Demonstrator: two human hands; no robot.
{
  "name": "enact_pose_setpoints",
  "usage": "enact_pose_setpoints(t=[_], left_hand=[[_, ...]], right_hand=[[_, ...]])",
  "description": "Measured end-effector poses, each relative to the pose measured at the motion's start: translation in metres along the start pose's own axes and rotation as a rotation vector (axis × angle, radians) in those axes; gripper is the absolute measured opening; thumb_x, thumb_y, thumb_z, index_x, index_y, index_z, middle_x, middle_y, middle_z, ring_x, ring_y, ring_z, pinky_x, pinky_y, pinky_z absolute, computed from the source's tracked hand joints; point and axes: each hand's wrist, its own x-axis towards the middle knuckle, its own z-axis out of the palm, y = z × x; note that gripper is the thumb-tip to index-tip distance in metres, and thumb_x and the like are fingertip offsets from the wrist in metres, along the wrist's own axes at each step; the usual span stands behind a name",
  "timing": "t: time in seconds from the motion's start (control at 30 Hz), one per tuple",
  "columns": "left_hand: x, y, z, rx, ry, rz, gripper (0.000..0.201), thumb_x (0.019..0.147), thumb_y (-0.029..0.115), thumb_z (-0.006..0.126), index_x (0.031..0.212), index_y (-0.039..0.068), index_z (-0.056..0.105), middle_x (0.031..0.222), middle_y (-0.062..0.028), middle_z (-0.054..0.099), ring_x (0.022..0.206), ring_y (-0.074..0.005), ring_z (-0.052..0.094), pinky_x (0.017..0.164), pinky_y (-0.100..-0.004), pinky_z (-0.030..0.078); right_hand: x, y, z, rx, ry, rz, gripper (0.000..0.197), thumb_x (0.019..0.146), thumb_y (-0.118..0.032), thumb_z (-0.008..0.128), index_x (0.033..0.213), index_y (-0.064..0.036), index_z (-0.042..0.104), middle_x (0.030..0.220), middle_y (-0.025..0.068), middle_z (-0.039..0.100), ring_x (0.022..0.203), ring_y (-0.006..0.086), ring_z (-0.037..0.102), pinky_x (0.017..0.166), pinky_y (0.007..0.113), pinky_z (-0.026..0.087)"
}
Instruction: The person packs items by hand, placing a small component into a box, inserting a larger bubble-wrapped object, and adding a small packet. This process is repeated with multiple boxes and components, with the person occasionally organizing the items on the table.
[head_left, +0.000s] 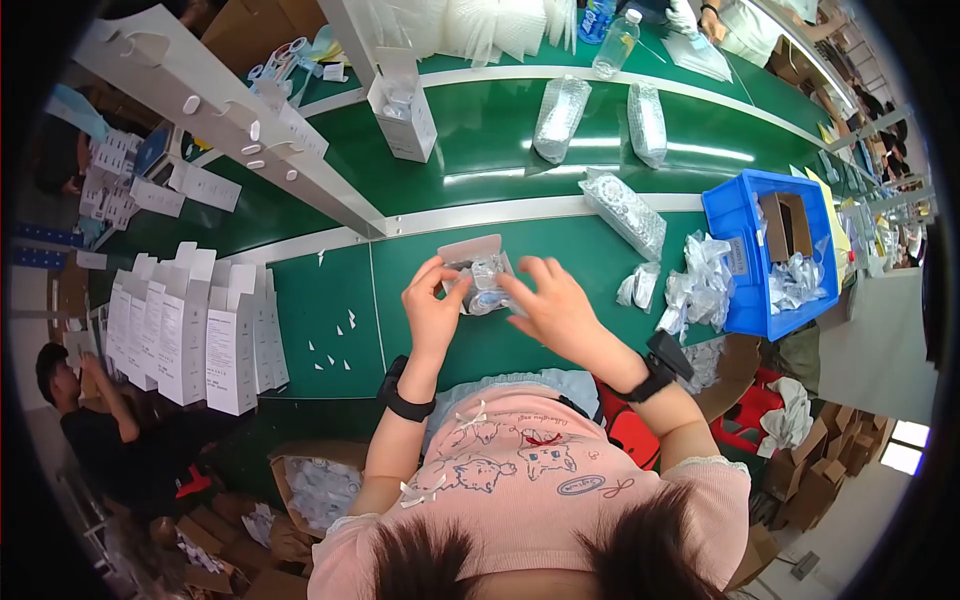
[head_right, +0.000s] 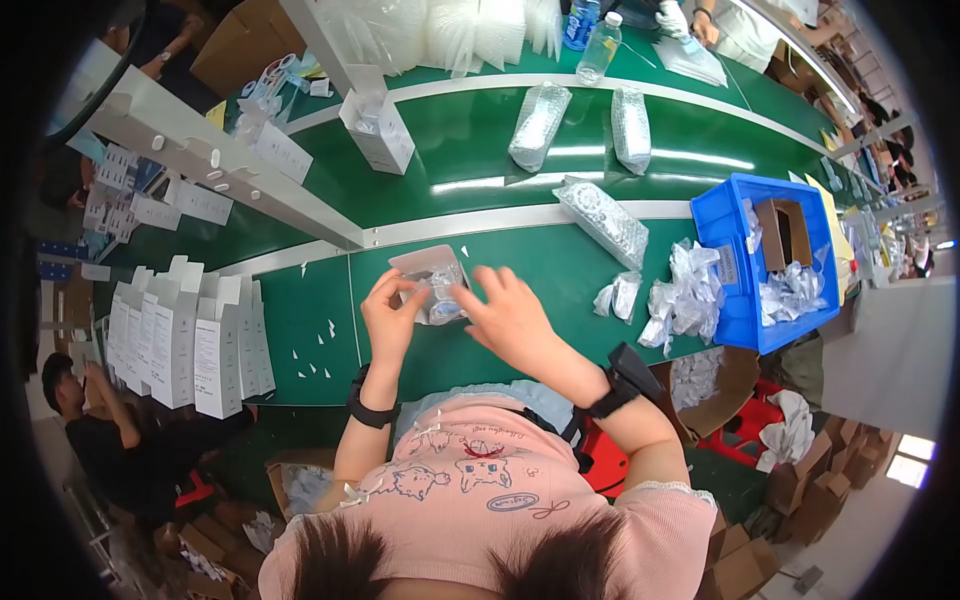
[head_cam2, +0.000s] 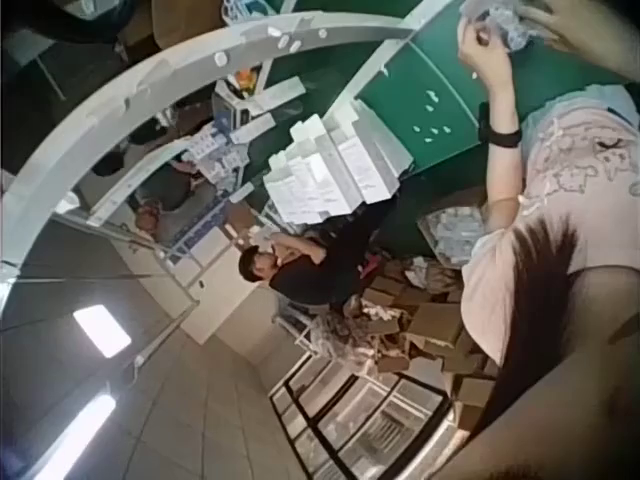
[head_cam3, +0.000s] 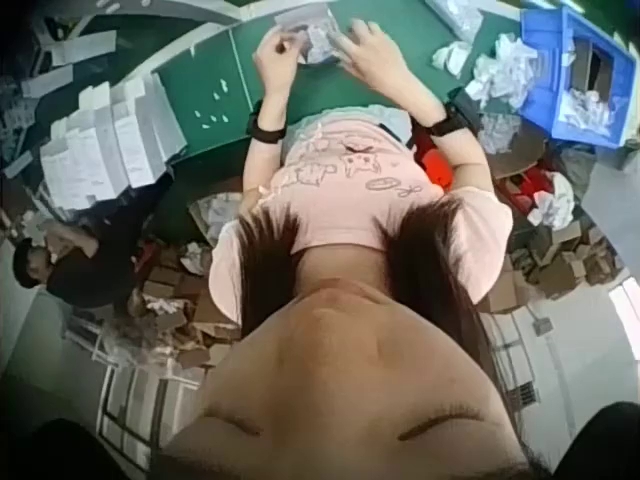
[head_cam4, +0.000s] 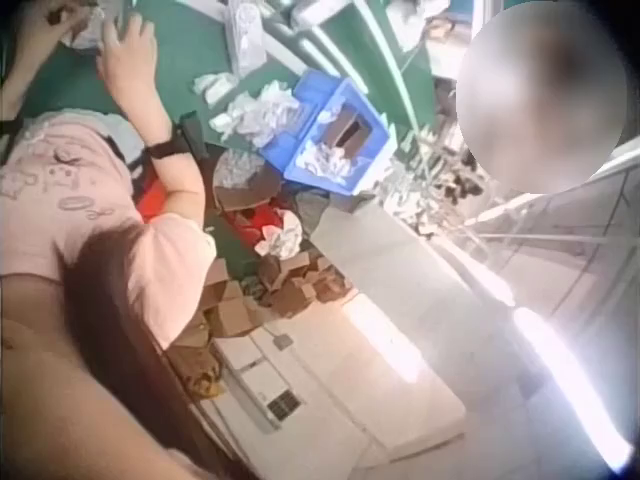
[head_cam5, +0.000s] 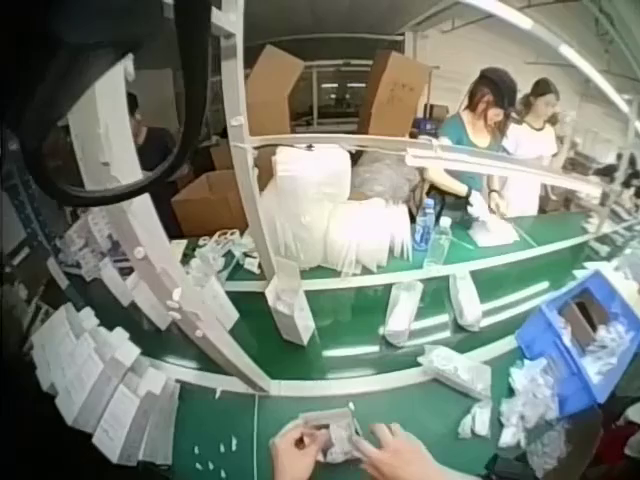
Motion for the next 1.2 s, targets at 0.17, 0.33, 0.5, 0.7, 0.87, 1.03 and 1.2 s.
enact_pose_setpoints(t=[0.17,0.33,0.5,0.7,0.87,1.03,1.2], left_hand=[[-0.005,-0.002,0.001,0.009,0.028,0.047,0.014,0.065,0.005,0.071,0.074,-0.001,0.062,0.101,-0.011,0.061,0.054,-0.0063,0.041,0.047,-0.0197,0.033],[-0.005,0.0,-0.011,-0.123,-0.031,0.061,0.021,0.065,0.006,0.071,0.083,0.001,0.061,0.108,-0.0129,0.057,0.08,-0.0134,0.054,0.059,-0.0229,0.044],[0.015,0.016,-0.128,0.728,0.31,0.384,0.06,0.06,0.029,0.075,0.11,0.004,0.052,0.122,-0.0156,0.046,0.115,-0.0336,0.039,0.097,-0.0437,0.029],[0.008,-0.078,-0.274,1.56,0.126,0.042,0.067,0.072,0.002,0.056,0.133,0.009,0.031,0.14,-0.0139,0.026,0.127,-0.0325,0.026,0.1,-0.048,0.024],[-0.006,-0.033,-0.239,1.222,0.12,-0.059,0.062,0.073,-0.007,0.043,0.133,0.008,0.031,0.14,-0.0124,0.026,0.132,-0.0282,0.02,0.103,-0.0514,0.018],[-0.059,-0.006,-0.13,0.634,-0.291,0.123,0.06,0.074,-0.001,0.047,0.132,0.009,0.033,0.14,-0.0151,0.024,0.131,-0.0336,0.019,0.099,-0.0602,0.013],[-0.062,-0.028,-0.019,1.028,-0.515,-0.018,0.064,0.074,0.004,0.057,0.133,0.011,0.032,0.141,-0.0206,0.016,0.13,-0.0397,0.013,0.103,-0.0508,0.015]], right_hand=[[-0.002,0.0,0.017,0.326,-0.073,0.313,0.031,0.068,-0.011,0.065,0.096,-0.0087,0.053,0.084,0.0042,0.052,0.094,0.0216,0.048,0.076,0.039,0.04],[0.004,0.001,0.044,-0.022,0.032,-0.061,0.028,0.067,-0.012,0.067,0.092,-0.0062,0.056,0.085,0.005,0.052,0.095,0.0222,0.048,0.076,0.04,0.039],[-0.003,0.01,0.029,-0.04,0.254,-0.082,0.045,0.065,-0.018,0.072,0.106,-0.007,0.056,0.103,0.0114,0.053,0.106,0.0252,0.045,0.086,0.038,0.038],[0.006,0.033,0.058,0.62,0.434,0.063,0.067,0.061,-0.017,0.077,0.12,-0.005,0.047,0.121,0.0154,0.046,0.116,0.0276,0.042,0.098,0.036,0.033],[0.029,0.057,0.047,0.915,0.279,0.35,0.079,0.06,-0.011,0.078,0.127,-0.0052,0.038,0.124,0.0143,0.046,0.113,0.0243,0.046,0.097,0.034,0.035],[0.121,0.094,0.003,0.973,0.693,0.425,0.071,0.062,-0.006,0.075,0.124,-0.0033,0.041,0.117,0.0113,0.05,0.109,0.0193,0.048,0.093,0.032,0.039],[0.245,0.166,0.033,0.722,0.783,0.271,0.072,0.062,-0.008,0.075,0.125,-0.005,0.04,0.117,0.0117,0.052,0.108,0.0226,0.049,0.09,0.03,0.039]])
